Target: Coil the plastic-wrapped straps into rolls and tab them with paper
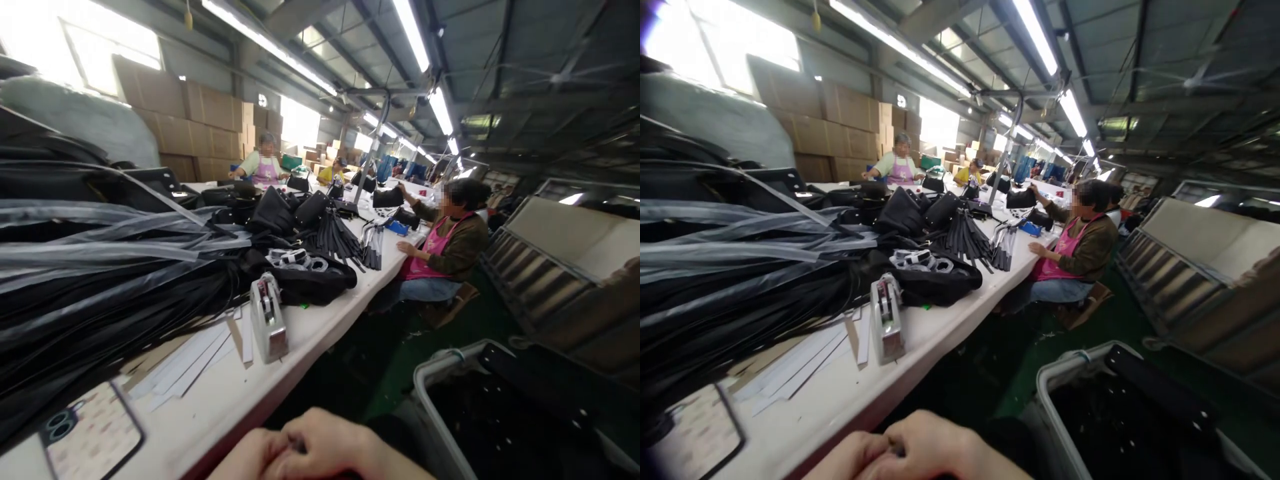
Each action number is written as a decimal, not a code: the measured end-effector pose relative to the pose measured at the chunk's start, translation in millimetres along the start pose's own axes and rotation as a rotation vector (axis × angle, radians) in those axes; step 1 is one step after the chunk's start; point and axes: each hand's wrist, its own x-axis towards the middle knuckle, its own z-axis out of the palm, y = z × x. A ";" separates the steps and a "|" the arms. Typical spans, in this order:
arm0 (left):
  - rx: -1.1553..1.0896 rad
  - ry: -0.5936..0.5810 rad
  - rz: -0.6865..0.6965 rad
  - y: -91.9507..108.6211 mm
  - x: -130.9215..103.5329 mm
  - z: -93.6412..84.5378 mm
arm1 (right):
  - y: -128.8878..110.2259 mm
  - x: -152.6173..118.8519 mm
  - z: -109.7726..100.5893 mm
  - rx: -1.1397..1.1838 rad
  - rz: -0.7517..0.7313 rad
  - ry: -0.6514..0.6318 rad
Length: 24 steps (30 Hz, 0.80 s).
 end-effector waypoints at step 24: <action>-0.703 -0.409 -0.324 -72.5 -64.2 -83.9 | 54.2 -26.1 -87.9 0.084 0.157 0.068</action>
